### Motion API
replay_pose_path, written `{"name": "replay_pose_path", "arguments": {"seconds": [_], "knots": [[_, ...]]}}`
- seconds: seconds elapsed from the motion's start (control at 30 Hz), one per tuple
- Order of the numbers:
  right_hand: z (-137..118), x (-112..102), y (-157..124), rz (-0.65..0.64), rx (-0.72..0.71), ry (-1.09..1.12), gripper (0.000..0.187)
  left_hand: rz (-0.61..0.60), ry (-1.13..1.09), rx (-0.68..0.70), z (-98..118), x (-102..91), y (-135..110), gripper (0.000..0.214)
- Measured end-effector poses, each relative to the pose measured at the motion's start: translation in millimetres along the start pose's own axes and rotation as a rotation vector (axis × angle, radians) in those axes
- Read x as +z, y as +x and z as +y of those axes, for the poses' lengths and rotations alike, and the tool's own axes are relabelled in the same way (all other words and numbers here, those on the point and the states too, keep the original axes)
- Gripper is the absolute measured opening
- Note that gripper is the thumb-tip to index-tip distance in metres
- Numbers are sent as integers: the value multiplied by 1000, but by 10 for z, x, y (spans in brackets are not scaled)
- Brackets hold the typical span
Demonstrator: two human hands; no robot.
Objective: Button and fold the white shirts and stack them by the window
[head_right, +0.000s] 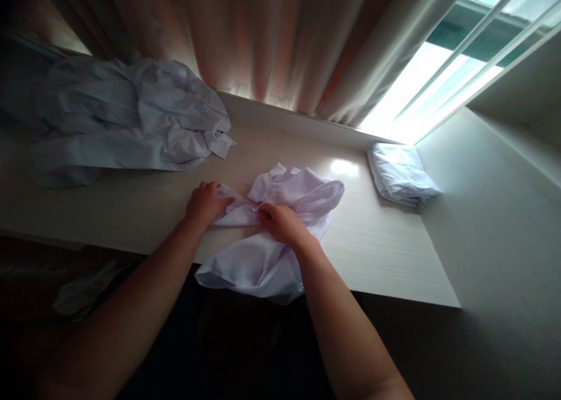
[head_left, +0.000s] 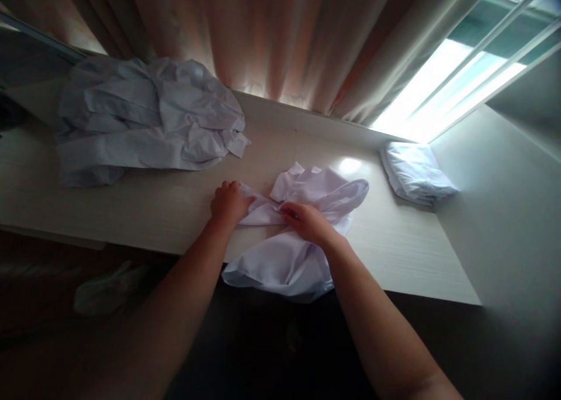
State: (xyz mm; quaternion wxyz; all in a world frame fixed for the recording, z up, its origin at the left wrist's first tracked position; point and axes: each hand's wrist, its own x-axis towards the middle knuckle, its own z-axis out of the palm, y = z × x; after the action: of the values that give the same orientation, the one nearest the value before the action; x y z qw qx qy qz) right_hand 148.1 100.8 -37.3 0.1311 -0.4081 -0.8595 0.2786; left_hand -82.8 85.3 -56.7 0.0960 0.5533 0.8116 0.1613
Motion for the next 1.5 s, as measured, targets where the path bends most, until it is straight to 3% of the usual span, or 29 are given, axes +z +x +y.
{"name": "replay_pose_path", "arguments": {"seconds": [0.13,0.27,0.4,0.5,0.6,0.73,0.87,0.97,1.03,1.17,1.23,1.33,1.5], "knots": [[7,0,-1,37,75,-37,21,-73,81,-54,-68,-37,12,52],[4,41,23,99,74,26,19,-47,36,-55,-86,-22,37,39],[-66,98,65,291,-62,230,23,35,-345,160,41,11,5,21],[-181,126,71,428,-127,370,31,66,-657,288,198,10,-80,22],[-263,147,58,447,-122,426,35,-60,-930,316,318,-9,-171,27],[-252,164,60,472,-108,504,30,-300,-1277,251,382,-44,-229,29],[-222,160,82,531,-77,516,15,-336,-1551,63,410,-86,-230,29],[-246,150,83,529,-81,467,9,-405,-1626,-59,401,-89,-228,18],[-269,141,75,536,-91,436,8,-509,-1644,-115,373,-65,-231,23],[-275,133,59,598,-110,422,5,-706,-1639,-123,308,-11,-235,24],[-256,139,58,618,-110,444,4,-747,-1629,-128,292,-14,-229,24],[-226,159,63,601,-82,461,7,-620,-1592,-112,291,-35,-211,23],[-235,179,70,477,-104,419,14,-155,-1295,45,303,-33,-202,16]]}}
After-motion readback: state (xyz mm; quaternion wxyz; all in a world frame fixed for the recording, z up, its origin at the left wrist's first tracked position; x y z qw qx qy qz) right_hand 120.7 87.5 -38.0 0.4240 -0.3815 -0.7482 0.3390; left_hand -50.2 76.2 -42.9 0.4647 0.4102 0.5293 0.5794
